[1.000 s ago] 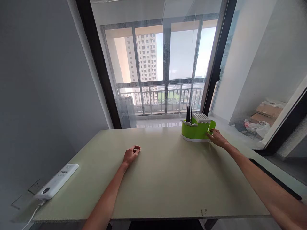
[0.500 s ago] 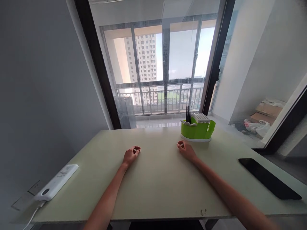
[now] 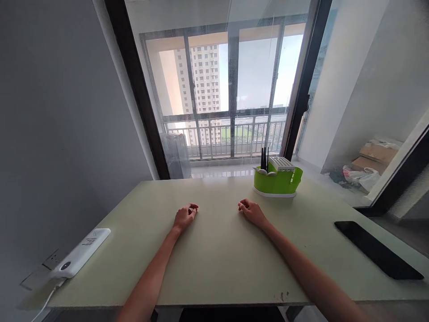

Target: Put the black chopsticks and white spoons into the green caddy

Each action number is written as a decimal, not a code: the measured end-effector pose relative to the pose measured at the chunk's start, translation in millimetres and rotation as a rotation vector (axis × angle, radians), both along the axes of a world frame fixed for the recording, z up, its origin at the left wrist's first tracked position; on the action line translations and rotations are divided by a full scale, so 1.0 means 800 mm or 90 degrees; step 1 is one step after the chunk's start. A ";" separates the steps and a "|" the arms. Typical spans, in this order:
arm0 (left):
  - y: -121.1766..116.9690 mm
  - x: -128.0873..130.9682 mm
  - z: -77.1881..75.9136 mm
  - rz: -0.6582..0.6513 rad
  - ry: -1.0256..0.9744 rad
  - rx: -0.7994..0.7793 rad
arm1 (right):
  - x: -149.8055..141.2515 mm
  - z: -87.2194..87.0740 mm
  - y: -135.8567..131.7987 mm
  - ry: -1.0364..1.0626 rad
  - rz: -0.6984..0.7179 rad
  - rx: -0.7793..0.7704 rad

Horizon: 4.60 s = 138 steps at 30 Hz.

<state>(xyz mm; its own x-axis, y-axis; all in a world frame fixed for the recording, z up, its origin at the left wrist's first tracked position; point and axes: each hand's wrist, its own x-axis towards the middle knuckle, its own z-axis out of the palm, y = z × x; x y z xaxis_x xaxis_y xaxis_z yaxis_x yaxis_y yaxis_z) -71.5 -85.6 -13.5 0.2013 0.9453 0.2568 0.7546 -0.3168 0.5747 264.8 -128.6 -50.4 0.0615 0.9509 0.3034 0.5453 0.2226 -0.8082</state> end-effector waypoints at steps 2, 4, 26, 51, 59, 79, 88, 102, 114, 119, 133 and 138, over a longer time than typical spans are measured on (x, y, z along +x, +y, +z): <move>0.000 0.000 -0.001 -0.003 0.008 0.010 | -0.001 0.000 0.000 0.003 0.000 0.003; 0.000 0.001 -0.001 -0.007 0.017 0.020 | -0.002 0.000 0.000 0.004 0.000 0.004; -0.018 0.013 0.006 -0.058 0.107 0.053 | -0.001 -0.006 0.001 0.000 0.006 0.010; -0.023 0.016 0.011 -0.055 0.108 0.053 | -0.003 -0.003 -0.001 -0.010 0.005 0.007; -0.021 0.015 0.009 -0.058 0.111 0.055 | -0.004 -0.002 0.000 -0.012 0.003 0.003; -0.021 0.018 0.016 -0.070 0.130 0.057 | -0.005 0.006 -0.004 -0.021 -0.013 -0.010; -0.021 0.019 0.016 -0.074 0.136 0.057 | -0.006 0.008 -0.005 -0.023 -0.012 -0.007; -0.022 0.037 0.020 -0.172 0.146 0.047 | 0.000 0.006 -0.001 0.002 -0.014 0.018; -0.029 0.036 0.018 -0.176 0.135 0.059 | 0.058 0.007 0.004 0.055 -0.289 0.106; -0.029 0.036 0.016 -0.173 0.134 0.062 | 0.092 0.007 0.008 0.087 -0.473 0.143; -0.032 0.036 0.017 -0.169 0.144 0.061 | 0.162 -0.024 0.021 0.004 -0.542 0.269; -0.032 0.036 0.016 -0.169 0.144 0.059 | 0.169 -0.034 0.025 -0.020 -0.489 0.233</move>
